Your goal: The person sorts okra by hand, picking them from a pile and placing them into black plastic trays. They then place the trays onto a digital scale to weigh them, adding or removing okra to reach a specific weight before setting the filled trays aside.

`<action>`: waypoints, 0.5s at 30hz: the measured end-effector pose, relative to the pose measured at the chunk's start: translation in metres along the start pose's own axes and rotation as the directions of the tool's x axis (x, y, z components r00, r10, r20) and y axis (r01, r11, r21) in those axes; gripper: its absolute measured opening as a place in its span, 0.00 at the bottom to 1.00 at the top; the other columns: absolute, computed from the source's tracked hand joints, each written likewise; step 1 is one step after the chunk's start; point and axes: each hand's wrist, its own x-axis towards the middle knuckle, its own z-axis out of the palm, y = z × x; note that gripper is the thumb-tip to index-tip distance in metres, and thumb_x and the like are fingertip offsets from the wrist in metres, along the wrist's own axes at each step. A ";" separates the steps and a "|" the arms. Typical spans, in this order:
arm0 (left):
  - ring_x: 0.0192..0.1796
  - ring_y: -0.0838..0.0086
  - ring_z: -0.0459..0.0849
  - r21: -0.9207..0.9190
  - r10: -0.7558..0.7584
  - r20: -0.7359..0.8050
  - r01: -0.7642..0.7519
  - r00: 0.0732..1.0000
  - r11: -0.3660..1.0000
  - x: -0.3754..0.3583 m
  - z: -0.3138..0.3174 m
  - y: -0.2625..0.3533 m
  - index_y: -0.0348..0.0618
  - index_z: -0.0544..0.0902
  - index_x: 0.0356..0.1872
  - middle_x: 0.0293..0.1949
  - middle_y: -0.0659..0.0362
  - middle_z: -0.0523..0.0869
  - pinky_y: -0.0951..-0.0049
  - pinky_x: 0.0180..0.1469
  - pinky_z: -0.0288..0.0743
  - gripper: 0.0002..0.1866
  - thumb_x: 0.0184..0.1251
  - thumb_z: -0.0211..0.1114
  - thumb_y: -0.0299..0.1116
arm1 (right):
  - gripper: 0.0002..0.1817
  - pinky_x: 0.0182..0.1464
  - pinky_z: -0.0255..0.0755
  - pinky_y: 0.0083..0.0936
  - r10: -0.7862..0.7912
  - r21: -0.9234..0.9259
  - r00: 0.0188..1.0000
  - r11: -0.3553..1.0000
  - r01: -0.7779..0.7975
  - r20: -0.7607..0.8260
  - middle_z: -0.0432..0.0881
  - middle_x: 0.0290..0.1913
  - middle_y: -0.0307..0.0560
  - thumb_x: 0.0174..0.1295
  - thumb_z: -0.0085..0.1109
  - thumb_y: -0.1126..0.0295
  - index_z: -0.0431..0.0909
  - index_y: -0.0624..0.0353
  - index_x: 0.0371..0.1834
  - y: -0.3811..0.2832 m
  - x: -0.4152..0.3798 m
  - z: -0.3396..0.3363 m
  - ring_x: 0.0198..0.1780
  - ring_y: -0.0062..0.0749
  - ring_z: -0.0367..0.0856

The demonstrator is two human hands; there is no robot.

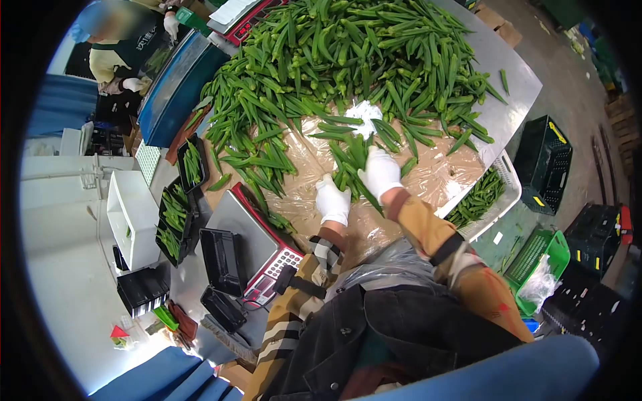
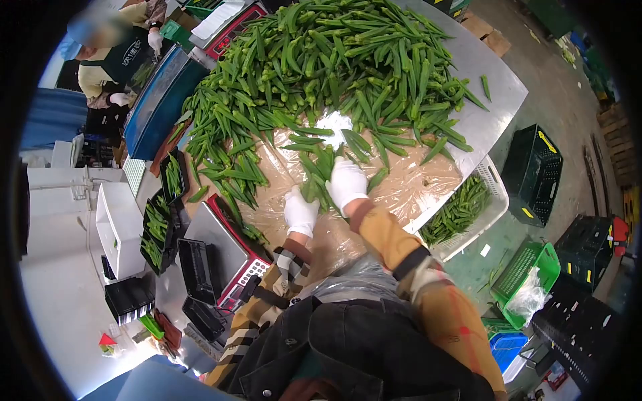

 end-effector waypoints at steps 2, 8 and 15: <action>0.38 0.48 0.85 -0.040 -0.003 0.015 0.004 1.000 0.999 0.000 -0.008 0.004 0.38 0.80 0.48 0.37 0.44 0.87 0.59 0.45 0.80 0.27 0.46 0.77 0.36 | 0.21 0.41 0.78 0.40 -0.033 -0.129 0.999 0.991 0.027 -0.042 0.82 0.35 0.58 0.50 0.68 0.62 0.73 0.62 0.43 -0.001 0.010 0.013 0.38 0.48 0.85; 0.36 0.75 0.84 -0.710 -0.176 0.458 0.478 0.871 0.517 0.005 -0.047 -0.039 0.39 0.82 0.43 0.36 0.61 0.85 0.75 0.38 0.78 0.16 0.53 0.75 0.22 | 0.36 0.51 0.78 0.34 0.137 0.532 0.985 0.829 -0.172 0.105 0.85 0.46 0.61 0.51 0.68 0.67 0.66 0.71 0.63 0.036 0.003 -0.035 0.48 0.46 0.86; 0.36 0.73 0.84 -0.733 -0.139 0.624 0.637 0.769 0.237 -0.013 -0.072 -0.027 0.38 0.81 0.44 0.37 0.59 0.85 0.71 0.39 0.79 0.14 0.58 0.73 0.22 | 0.21 0.47 0.77 0.23 0.053 0.894 0.921 0.222 -0.389 0.387 0.85 0.46 0.46 0.57 0.64 0.75 0.77 0.68 0.54 0.087 -0.037 -0.073 0.44 0.26 0.82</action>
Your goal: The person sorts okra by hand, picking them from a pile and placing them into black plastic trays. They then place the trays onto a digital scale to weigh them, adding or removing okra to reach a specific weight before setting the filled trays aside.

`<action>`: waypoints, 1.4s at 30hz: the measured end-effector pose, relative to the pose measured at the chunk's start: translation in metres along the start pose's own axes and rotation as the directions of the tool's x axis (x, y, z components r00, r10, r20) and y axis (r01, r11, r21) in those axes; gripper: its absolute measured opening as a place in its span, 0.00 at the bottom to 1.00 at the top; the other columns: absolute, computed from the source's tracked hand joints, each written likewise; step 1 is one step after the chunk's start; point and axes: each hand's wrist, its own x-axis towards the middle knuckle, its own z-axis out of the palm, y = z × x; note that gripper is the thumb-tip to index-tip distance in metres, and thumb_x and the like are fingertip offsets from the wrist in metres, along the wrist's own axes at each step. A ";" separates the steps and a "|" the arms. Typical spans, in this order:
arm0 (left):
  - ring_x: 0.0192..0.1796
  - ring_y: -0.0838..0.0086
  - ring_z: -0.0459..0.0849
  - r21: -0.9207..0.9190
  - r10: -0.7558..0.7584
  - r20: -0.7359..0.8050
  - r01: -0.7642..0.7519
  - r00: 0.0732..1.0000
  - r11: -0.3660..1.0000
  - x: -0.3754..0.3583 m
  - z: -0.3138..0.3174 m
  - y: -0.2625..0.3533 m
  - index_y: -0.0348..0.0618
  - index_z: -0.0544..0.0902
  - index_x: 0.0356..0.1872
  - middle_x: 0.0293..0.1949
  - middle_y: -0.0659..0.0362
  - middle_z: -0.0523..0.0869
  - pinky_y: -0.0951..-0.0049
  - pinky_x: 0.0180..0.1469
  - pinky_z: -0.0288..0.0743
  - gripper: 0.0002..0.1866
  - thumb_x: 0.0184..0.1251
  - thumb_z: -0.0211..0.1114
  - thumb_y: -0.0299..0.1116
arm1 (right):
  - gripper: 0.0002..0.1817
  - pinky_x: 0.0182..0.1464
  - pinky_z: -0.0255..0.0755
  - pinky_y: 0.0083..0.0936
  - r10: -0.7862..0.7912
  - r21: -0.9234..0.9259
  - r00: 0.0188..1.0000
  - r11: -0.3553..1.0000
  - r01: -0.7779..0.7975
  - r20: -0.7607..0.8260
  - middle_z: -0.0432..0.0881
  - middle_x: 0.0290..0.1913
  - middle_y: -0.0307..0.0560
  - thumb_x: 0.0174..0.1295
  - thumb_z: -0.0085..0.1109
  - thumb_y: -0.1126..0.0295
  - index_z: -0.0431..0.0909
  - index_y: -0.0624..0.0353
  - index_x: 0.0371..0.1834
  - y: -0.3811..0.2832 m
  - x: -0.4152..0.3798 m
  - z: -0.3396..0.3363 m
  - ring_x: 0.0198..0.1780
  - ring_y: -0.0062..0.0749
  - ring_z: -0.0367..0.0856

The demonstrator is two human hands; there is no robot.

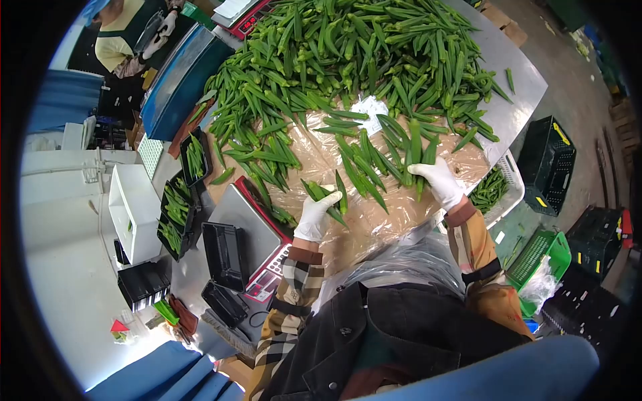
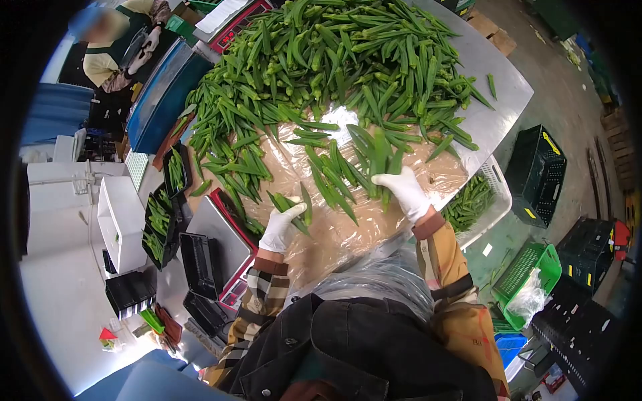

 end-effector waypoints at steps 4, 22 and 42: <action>0.37 0.72 0.85 -0.072 -0.003 0.087 0.010 0.996 0.997 -0.008 0.007 0.004 0.38 0.80 0.46 0.37 0.59 0.86 0.70 0.41 0.80 0.14 0.59 0.72 0.23 | 0.22 0.48 0.79 0.24 0.045 0.254 0.998 0.966 -0.056 0.049 0.84 0.49 0.49 0.60 0.57 0.76 0.74 0.68 0.59 0.004 -0.024 -0.006 0.43 0.29 0.84; 0.43 0.56 0.88 0.926 0.484 -0.066 -0.127 0.872 0.355 0.062 0.063 -0.012 0.37 0.79 0.48 0.41 0.45 0.88 0.64 0.48 0.81 0.25 0.47 0.79 0.30 | 0.25 0.39 0.78 0.28 -0.023 -0.411 0.999 0.911 0.002 -0.046 0.84 0.34 0.47 0.51 0.66 0.69 0.76 0.67 0.53 -0.043 -0.033 0.005 0.33 0.32 0.84; 0.56 0.68 0.81 -0.187 0.054 0.284 0.000 0.957 0.982 -0.052 0.050 -0.008 0.39 0.69 0.66 0.56 0.56 0.80 0.63 0.57 0.81 0.25 0.68 0.61 0.21 | 0.27 0.49 0.78 0.22 0.035 -0.016 0.987 0.999 -0.032 0.159 0.83 0.50 0.45 0.60 0.65 0.81 0.68 0.66 0.63 0.024 -0.037 0.084 0.47 0.26 0.82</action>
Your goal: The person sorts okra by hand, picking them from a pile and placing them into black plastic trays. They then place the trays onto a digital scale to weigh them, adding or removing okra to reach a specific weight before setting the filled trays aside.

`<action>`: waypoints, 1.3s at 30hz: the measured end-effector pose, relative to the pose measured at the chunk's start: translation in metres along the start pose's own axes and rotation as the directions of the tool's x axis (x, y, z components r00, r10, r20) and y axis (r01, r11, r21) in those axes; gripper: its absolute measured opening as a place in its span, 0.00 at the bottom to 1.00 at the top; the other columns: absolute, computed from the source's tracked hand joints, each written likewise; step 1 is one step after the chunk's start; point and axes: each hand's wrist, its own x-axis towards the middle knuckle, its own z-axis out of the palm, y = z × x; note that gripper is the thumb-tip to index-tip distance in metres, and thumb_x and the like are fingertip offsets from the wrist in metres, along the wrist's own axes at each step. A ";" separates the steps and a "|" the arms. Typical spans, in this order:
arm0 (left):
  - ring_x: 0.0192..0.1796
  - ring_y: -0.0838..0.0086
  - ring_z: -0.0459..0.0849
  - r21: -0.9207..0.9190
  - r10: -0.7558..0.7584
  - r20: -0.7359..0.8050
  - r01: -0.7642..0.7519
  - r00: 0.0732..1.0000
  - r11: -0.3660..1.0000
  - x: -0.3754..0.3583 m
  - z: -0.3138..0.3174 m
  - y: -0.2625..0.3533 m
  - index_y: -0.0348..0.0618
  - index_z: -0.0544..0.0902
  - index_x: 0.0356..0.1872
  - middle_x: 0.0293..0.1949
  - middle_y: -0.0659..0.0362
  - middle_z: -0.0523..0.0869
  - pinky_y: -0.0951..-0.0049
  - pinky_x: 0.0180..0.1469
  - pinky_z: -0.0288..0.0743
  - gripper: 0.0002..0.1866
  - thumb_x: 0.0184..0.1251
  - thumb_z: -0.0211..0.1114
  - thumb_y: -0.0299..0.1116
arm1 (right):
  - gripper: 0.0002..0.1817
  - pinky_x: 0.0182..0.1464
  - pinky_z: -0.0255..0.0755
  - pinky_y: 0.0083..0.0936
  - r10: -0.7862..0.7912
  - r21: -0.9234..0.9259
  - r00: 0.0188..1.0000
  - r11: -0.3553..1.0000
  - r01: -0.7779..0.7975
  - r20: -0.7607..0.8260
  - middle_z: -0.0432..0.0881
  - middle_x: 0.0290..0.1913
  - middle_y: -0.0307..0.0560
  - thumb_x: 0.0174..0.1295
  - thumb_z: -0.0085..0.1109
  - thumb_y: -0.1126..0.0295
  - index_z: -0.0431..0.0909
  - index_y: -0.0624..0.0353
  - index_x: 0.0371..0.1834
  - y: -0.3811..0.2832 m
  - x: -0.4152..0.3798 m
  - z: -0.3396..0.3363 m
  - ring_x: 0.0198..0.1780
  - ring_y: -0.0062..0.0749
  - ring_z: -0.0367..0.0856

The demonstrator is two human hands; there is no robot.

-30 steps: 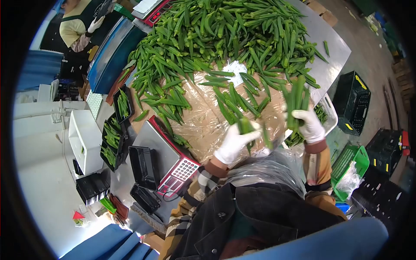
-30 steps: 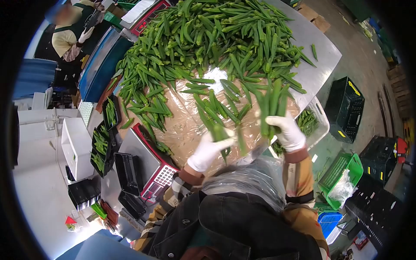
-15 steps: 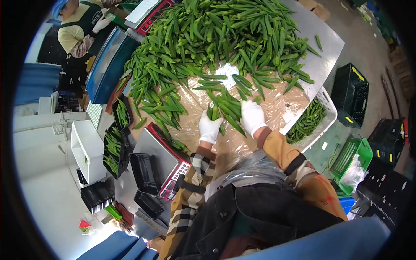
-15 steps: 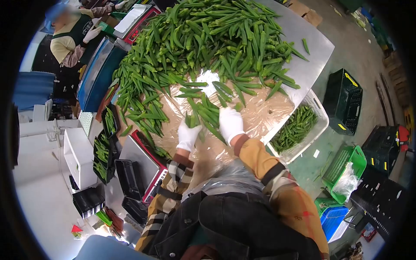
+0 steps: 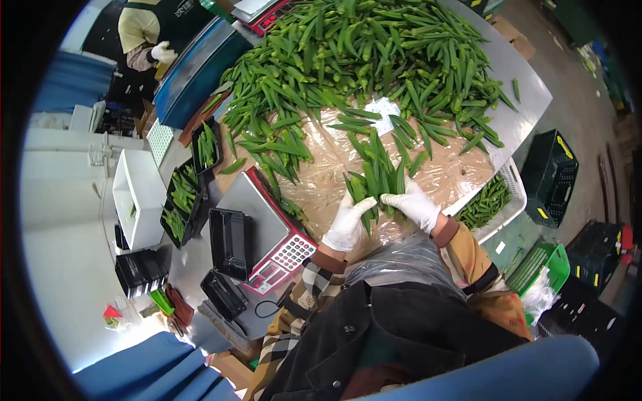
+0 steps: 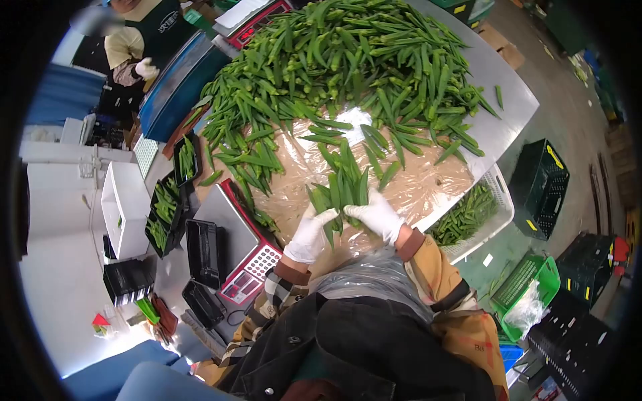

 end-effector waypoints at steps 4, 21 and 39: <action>0.61 0.75 0.75 0.151 0.280 -0.061 -0.269 0.958 0.951 -0.018 -0.008 0.007 0.40 0.65 0.70 0.62 0.59 0.76 0.73 0.64 0.70 0.31 0.66 0.63 0.19 | 0.32 0.52 0.77 0.22 -0.091 0.058 0.996 0.994 0.090 0.003 0.79 0.57 0.44 0.62 0.64 0.81 0.61 0.63 0.69 0.015 -0.003 0.049 0.53 0.26 0.79; 0.66 0.71 0.74 0.502 0.195 -0.335 0.000 0.922 0.865 -0.222 -0.189 0.208 0.43 0.62 0.74 0.66 0.58 0.74 0.71 0.67 0.69 0.34 0.67 0.58 0.19 | 0.56 0.59 0.73 0.26 -0.109 -0.095 0.872 0.980 0.174 0.477 0.75 0.59 0.57 0.54 0.67 0.70 0.33 0.78 0.74 0.011 0.010 0.355 0.60 0.35 0.76; 0.55 0.70 0.82 0.330 0.416 -0.846 -0.284 0.333 0.900 -0.320 -0.292 0.070 0.46 0.76 0.63 0.59 0.55 0.82 0.70 0.53 0.79 0.19 0.74 0.60 0.33 | 0.21 0.45 0.75 0.25 -0.471 -0.941 0.874 0.333 0.055 -0.116 0.80 0.46 0.46 0.57 0.70 0.72 0.78 0.60 0.54 0.091 0.009 0.001 0.41 0.29 0.79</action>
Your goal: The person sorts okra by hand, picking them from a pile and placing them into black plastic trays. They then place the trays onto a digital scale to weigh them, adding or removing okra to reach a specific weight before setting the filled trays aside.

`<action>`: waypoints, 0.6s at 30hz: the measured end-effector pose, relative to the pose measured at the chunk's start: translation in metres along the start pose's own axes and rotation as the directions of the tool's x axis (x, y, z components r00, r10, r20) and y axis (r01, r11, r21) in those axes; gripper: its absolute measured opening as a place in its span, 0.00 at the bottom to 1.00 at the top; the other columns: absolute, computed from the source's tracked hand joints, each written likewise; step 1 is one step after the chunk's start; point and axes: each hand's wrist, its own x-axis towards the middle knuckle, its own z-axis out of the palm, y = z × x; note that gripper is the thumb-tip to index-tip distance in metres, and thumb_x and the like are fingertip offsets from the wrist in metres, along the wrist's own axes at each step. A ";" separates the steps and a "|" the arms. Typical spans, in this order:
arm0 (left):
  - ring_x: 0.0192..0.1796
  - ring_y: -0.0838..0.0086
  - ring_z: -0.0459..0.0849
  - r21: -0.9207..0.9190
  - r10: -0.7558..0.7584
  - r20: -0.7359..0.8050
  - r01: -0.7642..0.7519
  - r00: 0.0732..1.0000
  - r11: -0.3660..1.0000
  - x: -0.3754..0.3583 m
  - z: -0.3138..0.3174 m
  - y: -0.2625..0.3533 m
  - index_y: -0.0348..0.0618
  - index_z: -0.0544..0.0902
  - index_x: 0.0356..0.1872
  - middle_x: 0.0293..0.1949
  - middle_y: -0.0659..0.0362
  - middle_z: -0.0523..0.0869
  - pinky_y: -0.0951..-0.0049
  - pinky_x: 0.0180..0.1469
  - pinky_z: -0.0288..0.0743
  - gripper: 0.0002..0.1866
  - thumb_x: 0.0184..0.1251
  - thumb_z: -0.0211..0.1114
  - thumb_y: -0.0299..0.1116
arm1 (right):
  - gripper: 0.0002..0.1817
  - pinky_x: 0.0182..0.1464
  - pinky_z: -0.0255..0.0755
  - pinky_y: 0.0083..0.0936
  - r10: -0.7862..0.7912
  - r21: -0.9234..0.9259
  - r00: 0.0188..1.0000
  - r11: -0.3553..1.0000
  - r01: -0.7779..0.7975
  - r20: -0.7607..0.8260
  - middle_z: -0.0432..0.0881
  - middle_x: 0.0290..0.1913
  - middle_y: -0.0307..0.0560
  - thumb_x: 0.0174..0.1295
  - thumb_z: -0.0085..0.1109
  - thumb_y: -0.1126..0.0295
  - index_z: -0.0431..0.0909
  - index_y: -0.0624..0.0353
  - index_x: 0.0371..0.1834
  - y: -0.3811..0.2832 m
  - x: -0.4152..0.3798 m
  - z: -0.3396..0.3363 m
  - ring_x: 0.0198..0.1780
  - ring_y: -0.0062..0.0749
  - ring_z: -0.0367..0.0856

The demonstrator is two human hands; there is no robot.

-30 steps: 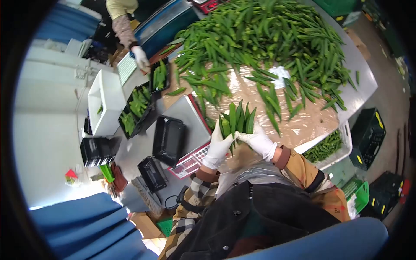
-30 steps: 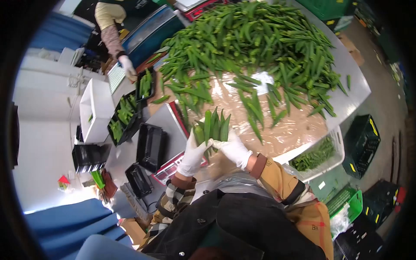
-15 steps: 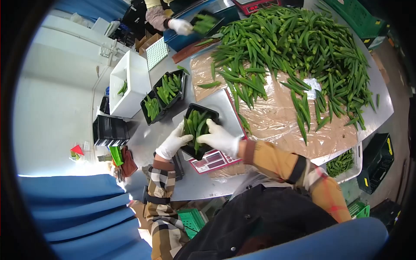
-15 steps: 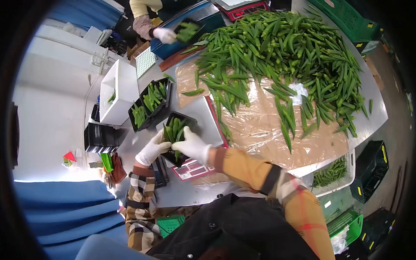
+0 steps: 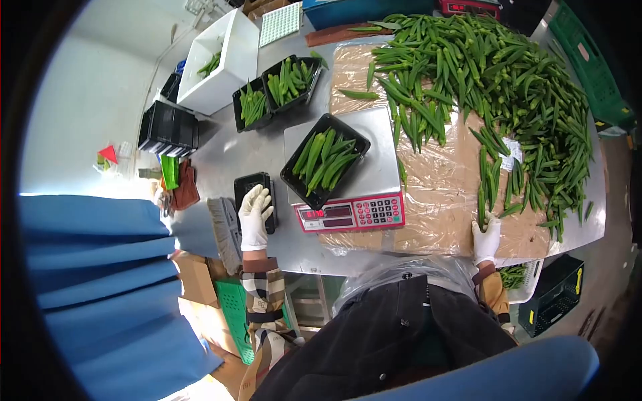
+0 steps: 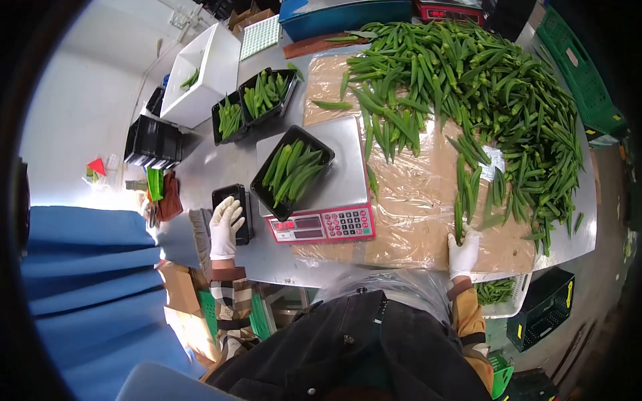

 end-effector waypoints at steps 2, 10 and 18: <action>0.50 0.74 0.84 -0.027 -0.008 -0.019 0.008 1.000 1.000 -0.008 0.005 -0.012 0.45 0.77 0.62 0.55 0.57 0.85 0.71 0.51 0.80 0.19 0.74 0.61 0.34 | 0.20 0.44 0.75 0.26 -0.004 0.015 1.000 1.000 0.004 0.012 0.81 0.43 0.45 0.57 0.70 0.71 0.78 0.60 0.53 0.006 0.001 0.004 0.38 0.29 0.79; 0.42 0.78 0.85 -0.056 -0.052 0.075 0.056 0.996 0.997 -0.008 0.030 -0.019 0.44 0.77 0.61 0.48 0.57 0.86 0.77 0.43 0.82 0.17 0.75 0.59 0.33 | 0.15 0.42 0.75 0.28 0.086 0.124 0.991 0.987 -0.098 0.098 0.83 0.33 0.44 0.58 0.71 0.69 0.80 0.62 0.45 0.022 0.025 0.005 0.34 0.29 0.80; 0.37 0.76 0.86 0.085 -0.070 0.134 0.059 0.988 0.995 -0.005 0.070 -0.011 0.38 0.77 0.56 0.38 0.61 0.85 0.76 0.37 0.82 0.15 0.72 0.62 0.31 | 0.07 0.31 0.66 0.14 0.183 0.404 0.973 0.887 -0.224 0.138 0.78 0.30 0.30 0.64 0.65 0.73 0.81 0.63 0.42 0.012 0.026 0.005 0.30 0.11 0.69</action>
